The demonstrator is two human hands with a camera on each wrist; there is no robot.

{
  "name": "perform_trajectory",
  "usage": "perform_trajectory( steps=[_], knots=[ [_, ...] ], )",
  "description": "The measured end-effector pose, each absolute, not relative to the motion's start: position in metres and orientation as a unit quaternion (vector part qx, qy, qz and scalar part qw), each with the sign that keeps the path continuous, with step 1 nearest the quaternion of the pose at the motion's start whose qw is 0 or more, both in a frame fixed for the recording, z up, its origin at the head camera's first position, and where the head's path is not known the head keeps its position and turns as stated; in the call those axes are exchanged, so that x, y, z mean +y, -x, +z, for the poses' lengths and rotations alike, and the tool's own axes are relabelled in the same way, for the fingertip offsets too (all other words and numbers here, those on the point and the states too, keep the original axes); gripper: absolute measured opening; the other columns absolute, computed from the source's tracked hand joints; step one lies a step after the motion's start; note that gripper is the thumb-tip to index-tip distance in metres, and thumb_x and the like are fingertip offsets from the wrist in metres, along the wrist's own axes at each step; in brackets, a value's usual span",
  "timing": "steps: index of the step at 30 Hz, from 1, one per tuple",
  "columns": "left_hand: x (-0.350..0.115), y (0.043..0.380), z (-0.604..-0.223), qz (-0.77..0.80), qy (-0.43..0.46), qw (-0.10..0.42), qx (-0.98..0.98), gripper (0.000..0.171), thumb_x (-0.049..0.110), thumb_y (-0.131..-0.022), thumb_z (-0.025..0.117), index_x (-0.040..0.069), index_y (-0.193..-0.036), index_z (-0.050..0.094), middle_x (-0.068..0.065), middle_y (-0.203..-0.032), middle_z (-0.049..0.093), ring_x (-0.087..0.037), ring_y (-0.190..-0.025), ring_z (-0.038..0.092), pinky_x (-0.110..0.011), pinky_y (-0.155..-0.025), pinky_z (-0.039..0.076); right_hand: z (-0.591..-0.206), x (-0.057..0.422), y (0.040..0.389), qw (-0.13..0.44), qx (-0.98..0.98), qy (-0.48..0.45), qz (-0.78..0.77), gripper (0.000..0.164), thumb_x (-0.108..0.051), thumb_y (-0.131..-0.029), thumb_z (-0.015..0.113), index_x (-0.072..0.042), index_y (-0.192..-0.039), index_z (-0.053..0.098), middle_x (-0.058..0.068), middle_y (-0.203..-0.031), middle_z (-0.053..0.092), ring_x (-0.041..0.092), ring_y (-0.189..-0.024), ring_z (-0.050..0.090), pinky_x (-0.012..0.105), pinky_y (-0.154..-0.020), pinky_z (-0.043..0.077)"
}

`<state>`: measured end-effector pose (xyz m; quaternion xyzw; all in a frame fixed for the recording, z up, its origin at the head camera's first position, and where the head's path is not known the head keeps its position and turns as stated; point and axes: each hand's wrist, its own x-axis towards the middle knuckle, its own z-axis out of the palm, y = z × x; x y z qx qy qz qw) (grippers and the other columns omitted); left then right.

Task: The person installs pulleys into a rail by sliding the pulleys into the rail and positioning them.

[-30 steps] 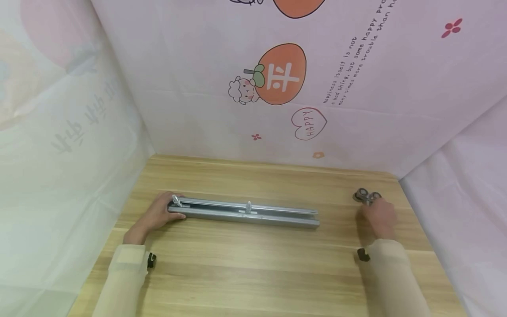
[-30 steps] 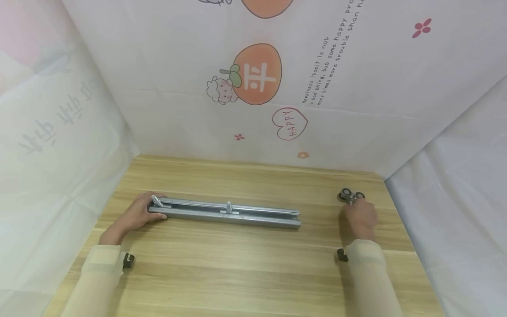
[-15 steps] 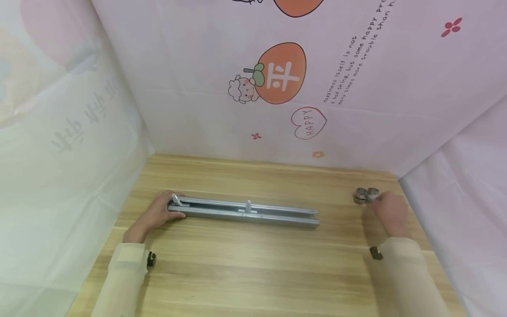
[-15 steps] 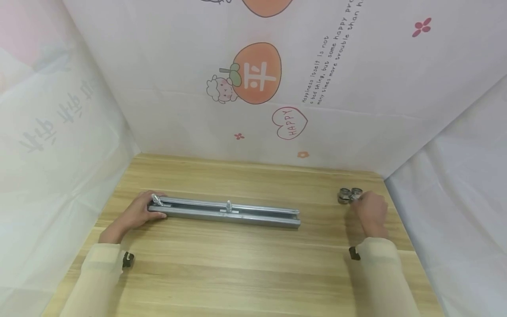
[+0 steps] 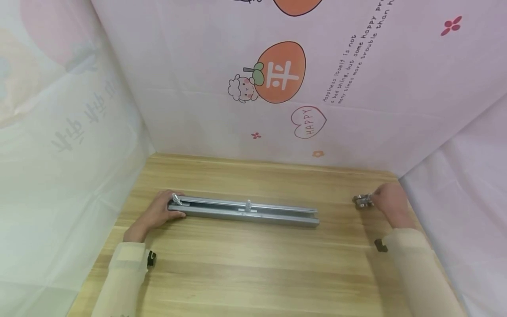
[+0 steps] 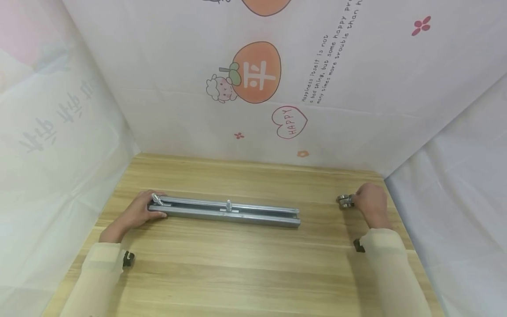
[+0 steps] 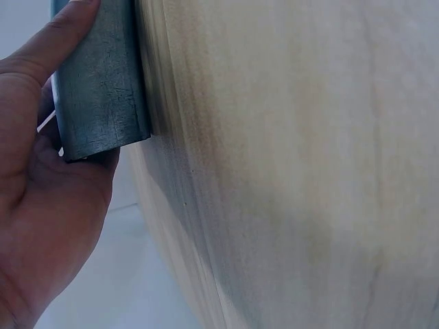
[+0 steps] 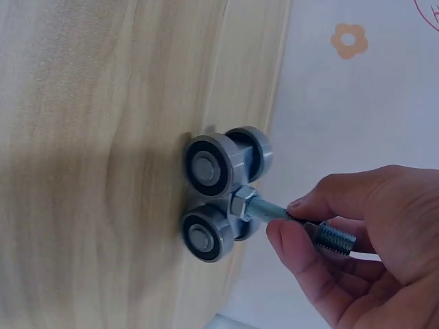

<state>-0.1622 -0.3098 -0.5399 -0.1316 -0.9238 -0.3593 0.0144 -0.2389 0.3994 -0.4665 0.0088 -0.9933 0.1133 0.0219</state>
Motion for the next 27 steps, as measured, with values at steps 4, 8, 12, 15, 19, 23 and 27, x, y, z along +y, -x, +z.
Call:
perform_trajectory(
  steps=[4,8,12,15,19,23,27],
  knots=[
    [-0.311,0.163,-0.541,-0.357,0.131,0.012,-0.925,0.068,0.032,-0.067,0.085,0.004,-0.125,0.063,-0.018,-0.12,0.064,-0.039,-0.116,0.049,-0.059,-0.104,0.033,-0.465,0.396,0.241,-0.003,-0.995,-0.018,0.099,0.035,-0.021,-0.08,0.067,-0.005,-0.051,0.059,0.003,-0.05,0.058,0.021,-0.051,0.049,0.044,-0.059,0.045],
    [-0.31,0.163,-0.541,-0.357,0.131,0.01,-0.925,0.068,0.033,-0.067,0.085,0.005,-0.125,0.062,-0.018,-0.121,0.064,-0.038,-0.116,0.049,-0.059,-0.104,0.034,-0.462,0.394,0.243,-0.035,-0.996,-0.023,0.081,0.043,-0.023,-0.081,0.066,-0.012,-0.046,0.045,-0.004,-0.043,0.042,0.015,-0.046,0.035,0.034,-0.053,0.034],
    [-0.31,0.163,-0.54,-0.361,0.129,0.013,-0.924,0.067,0.031,-0.066,0.086,0.005,-0.124,0.063,-0.018,-0.12,0.064,-0.038,-0.116,0.049,-0.058,-0.103,0.034,-0.46,0.395,0.248,-0.055,-0.995,-0.046,0.073,0.033,-0.02,-0.081,0.067,-0.005,-0.054,0.054,0.004,-0.051,0.052,0.019,-0.05,0.043,0.037,-0.051,0.041],
    [-0.31,0.163,-0.539,-0.361,0.129,0.015,-0.923,0.067,0.03,-0.066,0.086,0.005,-0.124,0.063,-0.018,-0.12,0.064,-0.038,-0.116,0.049,-0.058,-0.103,0.034,-0.458,0.395,0.251,-0.07,-0.992,-0.076,0.073,0.021,-0.015,-0.081,0.068,0.005,-0.076,0.067,0.021,-0.075,0.068,0.036,-0.067,0.06,0.051,-0.063,0.052],
    [-0.31,0.163,-0.54,-0.358,0.131,0.014,-0.924,0.067,0.031,-0.066,0.086,0.006,-0.124,0.063,-0.018,-0.121,0.064,-0.038,-0.116,0.049,-0.058,-0.103,0.033,-0.458,0.395,0.252,-0.088,-0.988,-0.099,0.077,0.022,-0.009,-0.08,0.067,0.008,-0.095,0.07,0.031,-0.099,0.068,0.05,-0.089,0.062,0.062,-0.076,0.051],
    [-0.31,0.163,-0.54,-0.357,0.132,0.014,-0.925,0.067,0.03,-0.066,0.086,0.005,-0.125,0.063,-0.018,-0.122,0.064,-0.038,-0.116,0.049,-0.057,-0.103,0.034,-0.459,0.397,0.251,-0.079,-0.988,-0.108,0.078,0.021,-0.007,-0.079,0.068,0.007,-0.093,0.071,0.029,-0.095,0.069,0.047,-0.086,0.062,0.061,-0.075,0.051],
    [-0.31,0.163,-0.54,-0.356,0.129,0.012,-0.925,0.068,0.032,-0.067,0.086,0.005,-0.125,0.063,-0.019,-0.122,0.064,-0.038,-0.116,0.049,-0.058,-0.103,0.034,-0.461,0.4,0.252,-0.073,-0.987,-0.12,0.078,0.018,-0.006,-0.076,0.07,0.005,-0.091,0.072,0.026,-0.092,0.07,0.046,-0.084,0.062,0.061,-0.074,0.05]
  ],
)
